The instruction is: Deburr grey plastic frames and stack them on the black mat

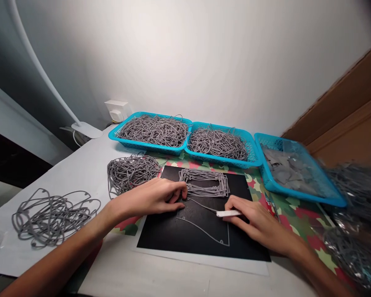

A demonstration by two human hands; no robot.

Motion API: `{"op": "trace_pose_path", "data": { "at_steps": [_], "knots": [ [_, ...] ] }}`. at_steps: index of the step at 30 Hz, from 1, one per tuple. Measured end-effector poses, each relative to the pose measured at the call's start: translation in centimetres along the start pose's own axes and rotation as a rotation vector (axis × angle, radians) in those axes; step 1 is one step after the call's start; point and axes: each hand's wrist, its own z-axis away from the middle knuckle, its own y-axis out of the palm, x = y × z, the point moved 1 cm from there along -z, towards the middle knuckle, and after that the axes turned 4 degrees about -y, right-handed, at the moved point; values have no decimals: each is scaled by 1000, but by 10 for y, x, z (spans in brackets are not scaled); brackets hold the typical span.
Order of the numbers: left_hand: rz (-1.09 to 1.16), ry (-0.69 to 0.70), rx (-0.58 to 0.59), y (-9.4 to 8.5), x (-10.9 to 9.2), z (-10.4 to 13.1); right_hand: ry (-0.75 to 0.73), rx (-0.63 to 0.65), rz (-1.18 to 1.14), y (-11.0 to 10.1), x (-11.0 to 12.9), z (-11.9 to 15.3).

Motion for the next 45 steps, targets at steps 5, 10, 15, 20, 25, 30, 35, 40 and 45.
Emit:
{"op": "trace_pose_path", "data": {
  "at_steps": [5, 10, 15, 20, 25, 30, 35, 40, 45],
  "knots": [
    [-22, 112, -47, 13, 3, -6, -161, -213, -11, 8, -1, 0],
    [-119, 249, -110, 25, 4, -10, -277, -402, -33, 7, 2, -1],
    [-165, 249, -138, 25, 5, -9, -216, -502, -66, 6, 2, -1],
    [-221, 284, -147, 27, 7, -9, -134, -555, -109, 10, 3, -2],
    [-121, 237, -168, 19, 0, -6, -55, -573, -81, 12, -7, -5],
    [132, 69, -210, 8, -11, 0, 40, -542, -67, 12, -23, -13],
    [559, -14, -207, 15, -1, -9, 108, -562, -214, 18, -28, -26],
    [657, -85, -382, 19, 15, -23, 122, -588, -263, 23, -33, -33],
    [680, -100, -465, 21, 25, -30, 90, -559, -310, 22, -40, -38]
  ]
}}
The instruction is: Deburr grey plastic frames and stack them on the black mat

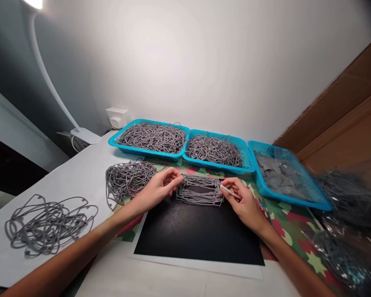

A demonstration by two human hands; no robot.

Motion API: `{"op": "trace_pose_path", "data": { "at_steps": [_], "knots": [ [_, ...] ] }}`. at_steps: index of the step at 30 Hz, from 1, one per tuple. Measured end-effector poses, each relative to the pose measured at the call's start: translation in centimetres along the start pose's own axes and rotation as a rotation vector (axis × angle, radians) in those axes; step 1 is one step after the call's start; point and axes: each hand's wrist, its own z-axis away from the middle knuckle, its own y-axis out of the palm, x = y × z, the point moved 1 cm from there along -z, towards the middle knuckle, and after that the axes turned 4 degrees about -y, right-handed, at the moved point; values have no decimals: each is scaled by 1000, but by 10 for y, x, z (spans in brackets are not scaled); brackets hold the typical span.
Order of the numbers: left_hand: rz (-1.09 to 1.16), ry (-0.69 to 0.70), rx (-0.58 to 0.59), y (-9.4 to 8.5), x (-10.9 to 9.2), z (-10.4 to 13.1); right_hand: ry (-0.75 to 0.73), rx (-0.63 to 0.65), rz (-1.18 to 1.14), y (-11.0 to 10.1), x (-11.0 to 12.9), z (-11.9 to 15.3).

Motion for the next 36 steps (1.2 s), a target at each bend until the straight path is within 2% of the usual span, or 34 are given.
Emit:
{"op": "trace_pose_path", "data": {
  "at_steps": [5, 12, 18, 22, 25, 30, 33, 36],
  "knots": [
    [-39, 9, -34, 3, 7, -1, 1, 16, 8, -3, -5, -2],
    [-132, 63, -102, 4, 11, -2, -41, -25, 92, -5, -7, -4],
    [-512, 241, -271, -4, 8, -4, -115, -32, 227, -5, 1, -4],
    [-644, 207, -253, -22, -7, 2, -245, -98, 517, -6, 5, 5],
    [-719, 119, -229, -47, -17, 5, -302, -96, 657, -5, 4, 12],
    [-829, 40, -364, -92, -15, 2, -298, -81, 683, -3, 0, 15],
    [-885, -22, -272, -101, -4, -1, -290, -74, 683, -1, -1, 14],
    [-894, -23, -190, -96, 6, -3, -277, -76, 681, -1, -2, 15]
  ]
}}
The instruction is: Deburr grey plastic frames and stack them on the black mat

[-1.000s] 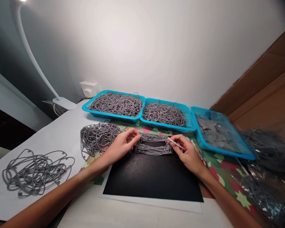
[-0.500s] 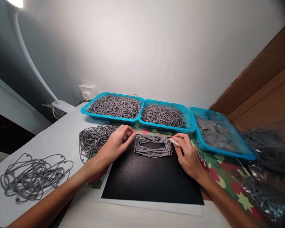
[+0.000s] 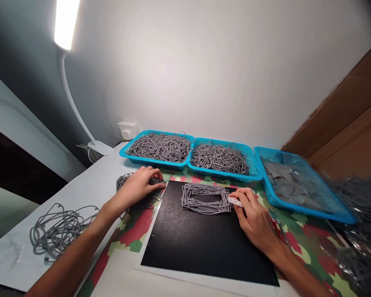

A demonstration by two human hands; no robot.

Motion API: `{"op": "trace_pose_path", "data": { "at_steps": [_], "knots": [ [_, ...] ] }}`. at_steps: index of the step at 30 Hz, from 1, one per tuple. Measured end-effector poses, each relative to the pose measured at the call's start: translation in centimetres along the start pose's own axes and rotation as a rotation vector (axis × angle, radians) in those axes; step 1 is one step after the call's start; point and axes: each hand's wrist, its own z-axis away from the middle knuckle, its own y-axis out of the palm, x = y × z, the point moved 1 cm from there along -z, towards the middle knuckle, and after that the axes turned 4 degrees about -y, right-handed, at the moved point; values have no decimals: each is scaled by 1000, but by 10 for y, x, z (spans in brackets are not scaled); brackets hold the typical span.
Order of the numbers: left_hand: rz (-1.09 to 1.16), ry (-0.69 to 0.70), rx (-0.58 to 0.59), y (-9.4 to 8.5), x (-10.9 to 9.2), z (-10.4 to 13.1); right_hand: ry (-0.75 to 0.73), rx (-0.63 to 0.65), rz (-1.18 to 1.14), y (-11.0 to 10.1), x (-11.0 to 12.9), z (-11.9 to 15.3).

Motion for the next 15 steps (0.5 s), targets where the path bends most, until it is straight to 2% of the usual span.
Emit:
{"op": "trace_pose_path", "data": {
  "at_steps": [8, 15],
  "knots": [
    [11, 50, -162, 11, -7, -3, -6, -6, -34, -1, 0, 1],
    [35, 119, -192, 23, -13, -2, -20, 19, -53, -2, 1, 0]
  ]
}}
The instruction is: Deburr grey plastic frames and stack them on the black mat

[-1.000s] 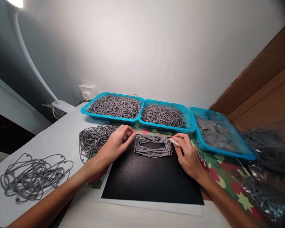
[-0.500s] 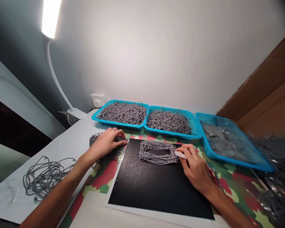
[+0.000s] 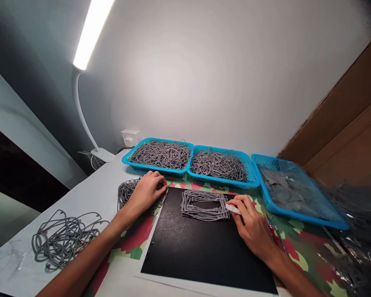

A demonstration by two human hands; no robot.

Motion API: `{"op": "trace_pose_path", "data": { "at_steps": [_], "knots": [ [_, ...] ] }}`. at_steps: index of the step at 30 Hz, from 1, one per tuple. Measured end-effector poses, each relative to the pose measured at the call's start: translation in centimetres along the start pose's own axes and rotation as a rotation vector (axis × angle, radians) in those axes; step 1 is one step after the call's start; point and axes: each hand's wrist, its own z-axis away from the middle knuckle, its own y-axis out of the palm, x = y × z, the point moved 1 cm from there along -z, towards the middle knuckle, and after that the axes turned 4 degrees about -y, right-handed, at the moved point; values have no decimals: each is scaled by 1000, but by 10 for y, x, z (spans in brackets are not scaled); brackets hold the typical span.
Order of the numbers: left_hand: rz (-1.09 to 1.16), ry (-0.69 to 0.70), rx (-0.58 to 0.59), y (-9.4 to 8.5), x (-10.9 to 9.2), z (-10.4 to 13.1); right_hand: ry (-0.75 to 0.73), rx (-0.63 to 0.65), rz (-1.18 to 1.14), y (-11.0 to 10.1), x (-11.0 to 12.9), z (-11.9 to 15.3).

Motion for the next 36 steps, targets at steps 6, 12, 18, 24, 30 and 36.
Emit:
{"op": "trace_pose_path", "data": {
  "at_steps": [6, 12, 18, 24, 30, 36],
  "knots": [
    [101, -36, -63, -1, -4, -1, 1, 2, -5, 0, 0, 0],
    [294, -89, -197, -19, -16, -5, 2, -7, -8, -1, 1, -1],
    [524, -97, -644, -43, -40, 0, 9, -3, 6, -2, 0, -1],
    [459, 269, -805, -33, -72, 29, -1, -27, 14, -4, 1, -1],
    [293, 737, 148, 10, -112, 76, -2, -56, -12, -5, 2, 1],
    [198, 598, 275, 1, -104, 53, -107, 3, -185, -14, 11, -1]
  ]
}}
